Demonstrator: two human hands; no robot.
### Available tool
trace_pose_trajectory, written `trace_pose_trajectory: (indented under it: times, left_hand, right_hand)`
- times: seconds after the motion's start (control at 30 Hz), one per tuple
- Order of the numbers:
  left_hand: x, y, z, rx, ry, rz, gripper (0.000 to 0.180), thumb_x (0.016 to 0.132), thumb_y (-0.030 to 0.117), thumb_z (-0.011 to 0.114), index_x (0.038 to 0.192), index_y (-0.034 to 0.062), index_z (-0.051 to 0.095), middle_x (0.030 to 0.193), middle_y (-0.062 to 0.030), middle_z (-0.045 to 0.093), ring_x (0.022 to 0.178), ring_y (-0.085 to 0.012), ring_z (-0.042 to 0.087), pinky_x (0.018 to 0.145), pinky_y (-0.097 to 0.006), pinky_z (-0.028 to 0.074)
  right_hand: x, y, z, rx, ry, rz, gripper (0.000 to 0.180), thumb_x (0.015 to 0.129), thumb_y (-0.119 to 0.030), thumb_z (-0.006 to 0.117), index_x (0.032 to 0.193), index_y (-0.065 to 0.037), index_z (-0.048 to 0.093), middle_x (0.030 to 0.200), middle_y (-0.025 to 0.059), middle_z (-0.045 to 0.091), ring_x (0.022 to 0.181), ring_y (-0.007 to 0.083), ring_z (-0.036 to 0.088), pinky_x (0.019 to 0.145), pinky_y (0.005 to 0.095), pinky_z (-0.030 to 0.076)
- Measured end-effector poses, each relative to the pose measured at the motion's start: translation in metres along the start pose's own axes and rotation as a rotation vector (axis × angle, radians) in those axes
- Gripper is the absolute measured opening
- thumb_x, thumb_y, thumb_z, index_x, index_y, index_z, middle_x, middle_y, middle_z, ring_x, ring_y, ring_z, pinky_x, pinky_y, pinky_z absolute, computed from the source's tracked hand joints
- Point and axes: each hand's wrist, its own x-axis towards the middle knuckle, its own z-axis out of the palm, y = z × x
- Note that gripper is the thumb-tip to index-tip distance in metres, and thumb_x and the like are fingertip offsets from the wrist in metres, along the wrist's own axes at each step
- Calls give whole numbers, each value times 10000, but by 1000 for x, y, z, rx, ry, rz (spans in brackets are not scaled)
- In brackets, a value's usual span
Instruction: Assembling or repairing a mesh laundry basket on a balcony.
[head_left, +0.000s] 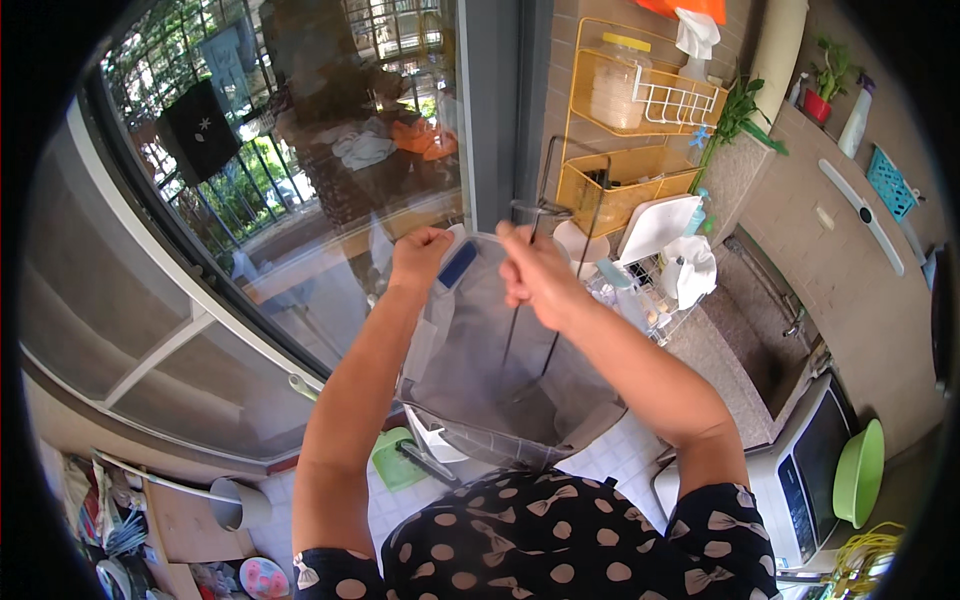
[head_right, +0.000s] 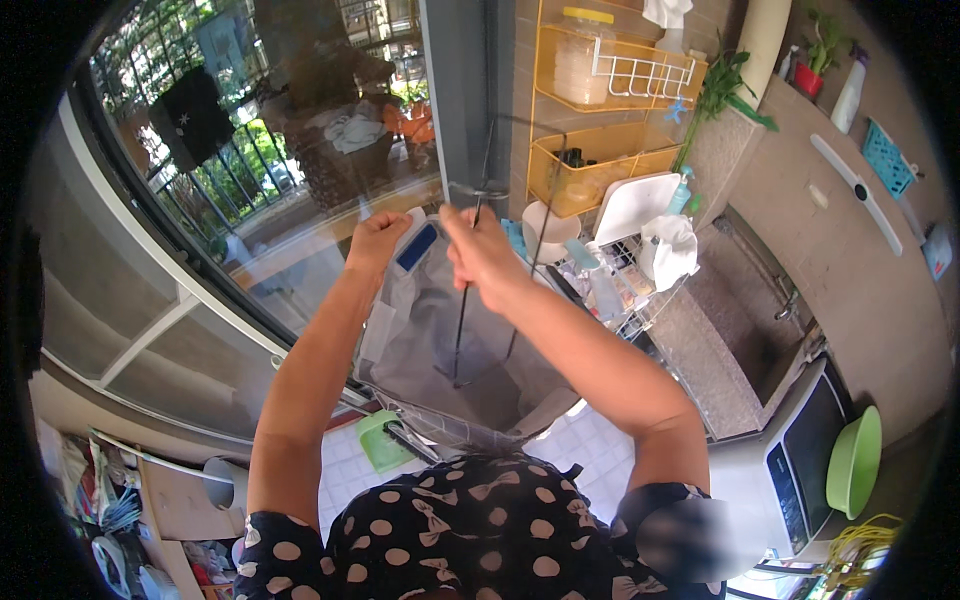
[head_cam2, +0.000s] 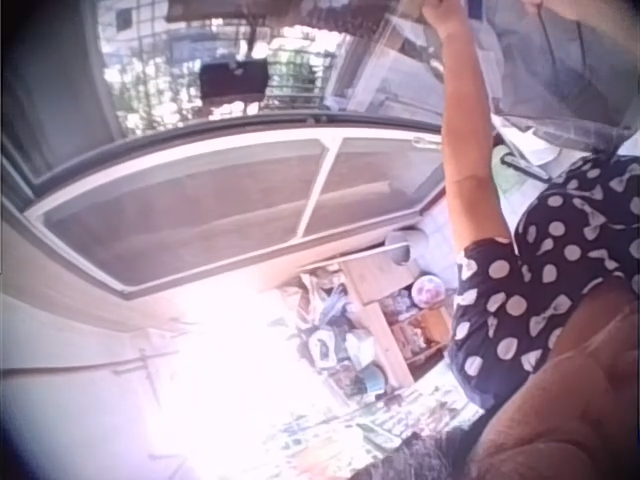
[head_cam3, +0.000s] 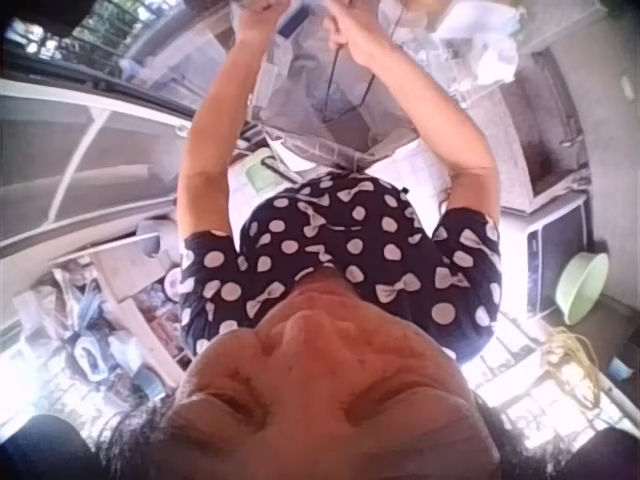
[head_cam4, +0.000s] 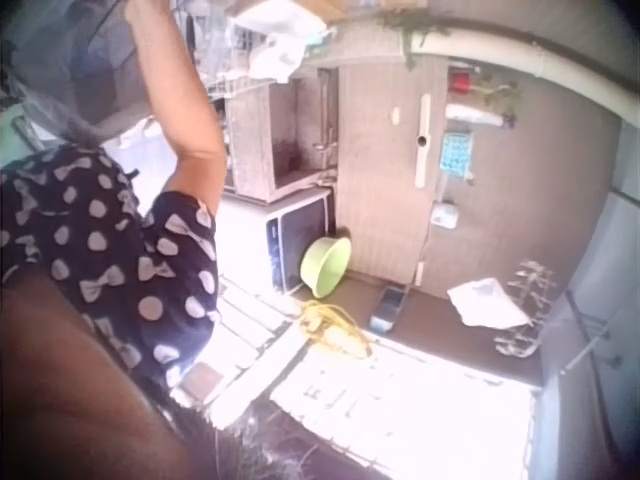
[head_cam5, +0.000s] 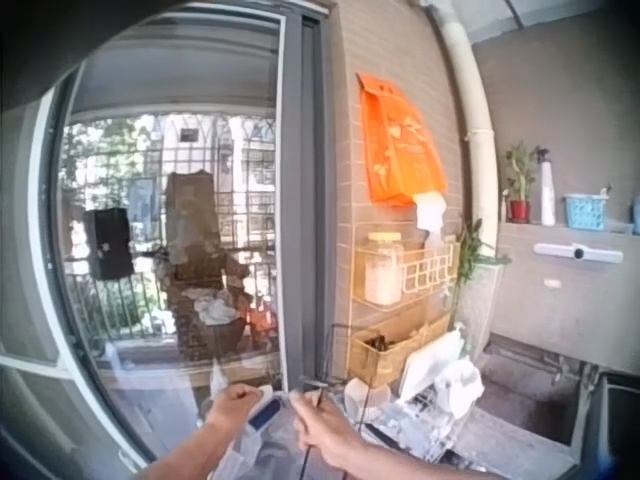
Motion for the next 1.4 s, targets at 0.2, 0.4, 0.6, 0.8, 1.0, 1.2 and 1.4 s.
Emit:
trace_pose_trajectory:
  times: [0.2,0.4,0.6,0.8,1.0,1.2,1.4]
  left_hand:
    - [4,-7,-8,14,-13,-42,123,892,150,660,916,35,696,824,11,638,751,-74,547,678,-233,433]
    - [16,-18,-16,-33,-30,-37,142,869,163,679,904,27,697,800,29,627,746,-68,533,681,-235,428]
    - [22,-18,-12,-84,-50,-82,104,891,147,660,916,50,690,814,18,635,735,-80,555,675,-237,450]
    - [27,-29,-14,-107,-90,-96,86,903,147,655,929,68,676,822,3,646,726,-93,587,643,-244,479]
    - [8,-5,-3,-192,-89,-162,91,901,148,651,918,63,680,808,11,635,745,-84,573,663,-235,459]
    - [10,-13,-15,-194,-83,-153,92,904,146,644,915,63,682,835,12,637,763,-90,567,686,-244,456]
    - [11,-12,-11,-130,-95,-125,97,916,163,635,919,76,677,842,16,631,775,-92,571,703,-252,466]
  right_hand:
    - [-17,-107,-29,33,-436,130,470,989,-509,426,1102,-55,471,571,-44,314,445,73,263,443,260,287]
    - [-28,-128,-29,-97,-110,-323,391,1031,-314,409,1288,-25,466,598,-20,341,447,75,239,485,243,292]
    - [-28,-127,-32,65,-398,-79,435,1038,-341,386,1357,-48,433,580,-38,326,421,61,246,456,237,291]
    - [-32,-118,-7,212,-422,94,482,1037,-349,385,1469,-153,300,573,-28,354,393,62,265,471,276,323]
    - [-32,-91,-6,243,-481,-9,427,1033,-351,403,1420,-185,333,617,-3,436,400,86,306,529,317,386]
    - [-19,-99,6,247,-276,47,485,1040,-410,314,1299,-19,436,590,-5,424,406,102,313,554,312,395]
    - [11,-88,-8,190,-154,-32,531,1045,-414,264,1160,45,506,527,-6,379,431,122,314,572,299,385]
